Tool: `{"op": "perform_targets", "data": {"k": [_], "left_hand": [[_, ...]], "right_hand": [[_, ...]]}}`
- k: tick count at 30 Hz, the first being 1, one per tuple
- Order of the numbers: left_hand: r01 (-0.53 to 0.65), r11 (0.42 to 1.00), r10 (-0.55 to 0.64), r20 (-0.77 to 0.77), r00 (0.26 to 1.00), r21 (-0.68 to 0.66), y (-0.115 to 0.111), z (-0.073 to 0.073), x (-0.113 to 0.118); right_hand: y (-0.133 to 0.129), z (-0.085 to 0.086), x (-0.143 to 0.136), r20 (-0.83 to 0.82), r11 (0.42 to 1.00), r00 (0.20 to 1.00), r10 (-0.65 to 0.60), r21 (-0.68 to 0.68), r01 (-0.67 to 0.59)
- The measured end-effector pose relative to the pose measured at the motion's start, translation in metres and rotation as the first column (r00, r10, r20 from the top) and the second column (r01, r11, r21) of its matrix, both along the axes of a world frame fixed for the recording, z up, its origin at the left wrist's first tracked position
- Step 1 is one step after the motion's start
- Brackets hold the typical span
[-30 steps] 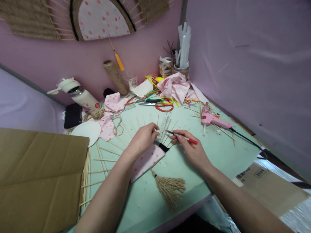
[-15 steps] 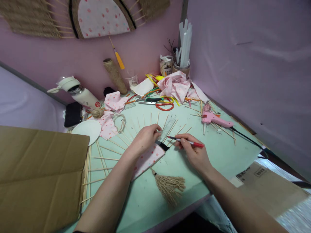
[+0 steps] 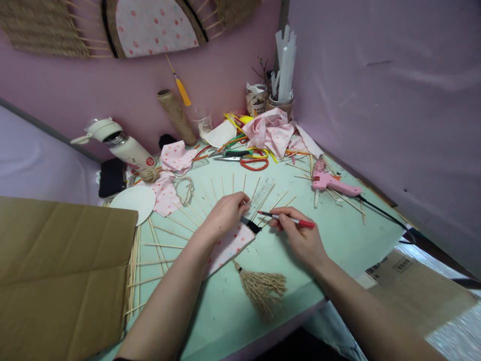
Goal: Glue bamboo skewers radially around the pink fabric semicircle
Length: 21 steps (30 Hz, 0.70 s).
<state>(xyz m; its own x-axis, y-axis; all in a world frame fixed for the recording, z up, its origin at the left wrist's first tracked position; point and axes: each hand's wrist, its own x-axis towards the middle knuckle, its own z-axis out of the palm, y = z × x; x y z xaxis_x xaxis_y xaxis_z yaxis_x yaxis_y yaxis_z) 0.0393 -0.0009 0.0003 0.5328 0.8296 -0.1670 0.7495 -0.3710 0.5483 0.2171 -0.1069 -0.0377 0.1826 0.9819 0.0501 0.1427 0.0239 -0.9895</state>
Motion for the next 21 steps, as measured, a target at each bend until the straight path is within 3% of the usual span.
{"op": "perform_targets", "data": {"k": [12, 21], "left_hand": [[0.000, 1.000, 0.000, 0.001, 1.000, 0.004, 0.0004, -0.0016, 0.0002], [0.017, 1.000, -0.017, -0.022, 1.000, -0.013, 0.0014, -0.0009, 0.0008]], "right_hand": [[-0.0006, 0.0002, 0.0003, 0.011, 1.000, 1.000, -0.014, 0.013, 0.014], [0.0028, -0.0015, -0.0005, 0.010, 0.989, 0.989, -0.146, -0.006, 0.146]]}}
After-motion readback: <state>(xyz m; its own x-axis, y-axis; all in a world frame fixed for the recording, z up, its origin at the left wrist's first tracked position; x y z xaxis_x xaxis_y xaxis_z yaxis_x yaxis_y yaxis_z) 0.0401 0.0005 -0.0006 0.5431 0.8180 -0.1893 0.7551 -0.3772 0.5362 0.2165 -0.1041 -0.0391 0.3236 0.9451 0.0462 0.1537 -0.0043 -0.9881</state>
